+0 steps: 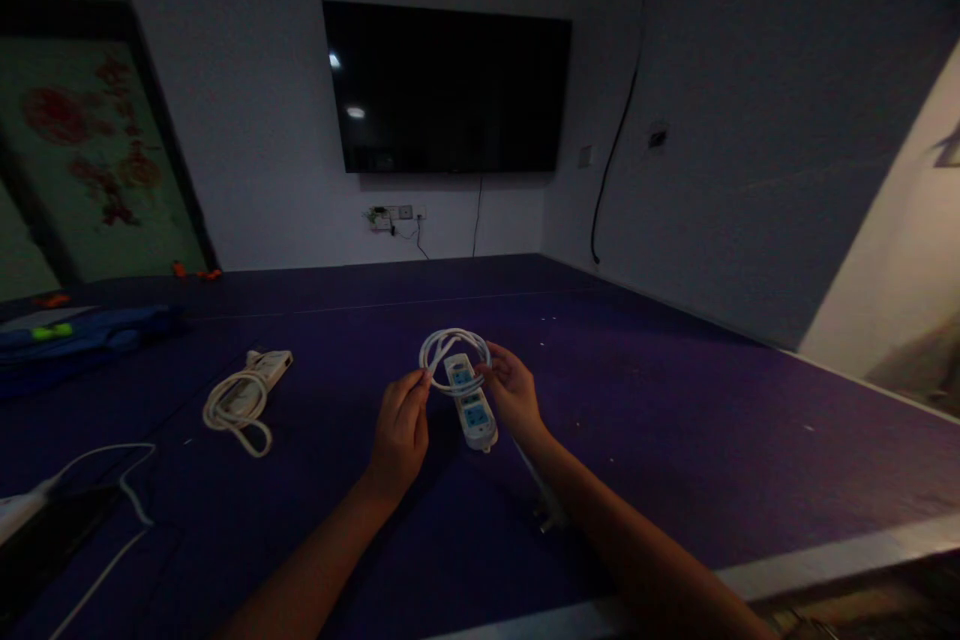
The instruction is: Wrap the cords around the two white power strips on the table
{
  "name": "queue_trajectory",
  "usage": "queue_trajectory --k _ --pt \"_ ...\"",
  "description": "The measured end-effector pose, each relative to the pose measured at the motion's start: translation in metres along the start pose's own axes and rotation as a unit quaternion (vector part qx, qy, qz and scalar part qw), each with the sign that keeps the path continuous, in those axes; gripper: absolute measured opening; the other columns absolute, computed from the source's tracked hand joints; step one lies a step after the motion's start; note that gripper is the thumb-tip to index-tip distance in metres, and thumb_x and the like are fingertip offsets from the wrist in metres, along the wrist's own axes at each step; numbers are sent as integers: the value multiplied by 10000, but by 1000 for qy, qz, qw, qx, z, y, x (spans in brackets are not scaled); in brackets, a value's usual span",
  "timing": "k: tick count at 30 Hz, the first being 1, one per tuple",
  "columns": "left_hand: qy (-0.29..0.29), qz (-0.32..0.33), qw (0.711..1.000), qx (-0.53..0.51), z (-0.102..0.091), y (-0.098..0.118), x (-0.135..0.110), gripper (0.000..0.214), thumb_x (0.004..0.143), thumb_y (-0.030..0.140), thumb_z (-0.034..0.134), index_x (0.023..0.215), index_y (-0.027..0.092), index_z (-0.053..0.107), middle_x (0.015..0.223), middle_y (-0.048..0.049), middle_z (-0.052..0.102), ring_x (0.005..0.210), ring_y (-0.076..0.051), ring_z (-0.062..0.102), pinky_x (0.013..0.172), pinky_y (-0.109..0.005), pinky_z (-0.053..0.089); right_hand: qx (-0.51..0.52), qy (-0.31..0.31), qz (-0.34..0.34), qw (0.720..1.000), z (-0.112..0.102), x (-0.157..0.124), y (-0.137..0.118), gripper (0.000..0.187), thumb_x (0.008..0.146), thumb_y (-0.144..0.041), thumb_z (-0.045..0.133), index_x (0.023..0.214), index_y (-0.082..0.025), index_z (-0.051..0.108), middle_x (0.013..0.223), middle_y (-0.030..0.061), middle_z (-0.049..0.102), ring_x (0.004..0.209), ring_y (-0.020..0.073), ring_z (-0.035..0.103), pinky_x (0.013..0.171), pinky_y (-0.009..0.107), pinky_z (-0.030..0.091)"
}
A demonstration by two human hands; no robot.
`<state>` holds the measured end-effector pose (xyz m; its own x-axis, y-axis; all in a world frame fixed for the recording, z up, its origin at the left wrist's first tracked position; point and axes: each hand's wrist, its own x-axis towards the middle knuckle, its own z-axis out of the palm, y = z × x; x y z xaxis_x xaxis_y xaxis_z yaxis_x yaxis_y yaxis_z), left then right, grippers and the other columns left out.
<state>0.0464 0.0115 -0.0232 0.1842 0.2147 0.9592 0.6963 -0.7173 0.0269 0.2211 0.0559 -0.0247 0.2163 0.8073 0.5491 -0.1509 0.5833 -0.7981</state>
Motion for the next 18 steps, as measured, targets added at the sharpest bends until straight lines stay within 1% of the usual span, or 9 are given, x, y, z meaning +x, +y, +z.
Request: queue_trajectory --k 5,8,10,14,18 --pt "-16 -21 1000 -13 4 3 -2 383 868 87 425 1226 198 504 1079 -97 605 1003 -185 572 842 -343 500 14 -8 6 1000 1 -2 -1 336 724 -328 652 1013 -194 544 752 21 671 683 174 653 590 269 510" --pt "-23 -40 999 -20 6 3 -3 356 876 105 420 1205 198 518 1086 -97 604 1018 -185 570 855 -349 502 26 -10 14 1000 2 -2 -2 346 722 -324 656 1016 -199 525 744 14 663 669 170 649 588 266 506" --pt "-26 -69 997 -25 7 2 -3 316 881 122 419 1165 187 543 1080 -98 607 1022 -185 571 864 -353 502 30 -15 15 999 2 -2 -3 347 727 -323 651 1022 -203 511 736 8 656 664 166 646 591 265 506" --pt "-30 -147 987 -50 8 -5 -3 248 884 169 423 1061 179 597 1035 -93 628 975 -184 598 851 -361 509 18 -26 4 999 3 -3 -7 341 739 -318 635 1032 -209 497 753 5 650 699 163 644 623 268 512" --pt "-41 -192 976 -93 11 -11 -5 228 862 177 439 994 167 624 988 -94 649 915 -189 620 816 -360 516 -37 -45 -27 998 5 -5 -11 324 765 -308 597 1057 -213 496 795 13 648 731 163 640 658 278 514"
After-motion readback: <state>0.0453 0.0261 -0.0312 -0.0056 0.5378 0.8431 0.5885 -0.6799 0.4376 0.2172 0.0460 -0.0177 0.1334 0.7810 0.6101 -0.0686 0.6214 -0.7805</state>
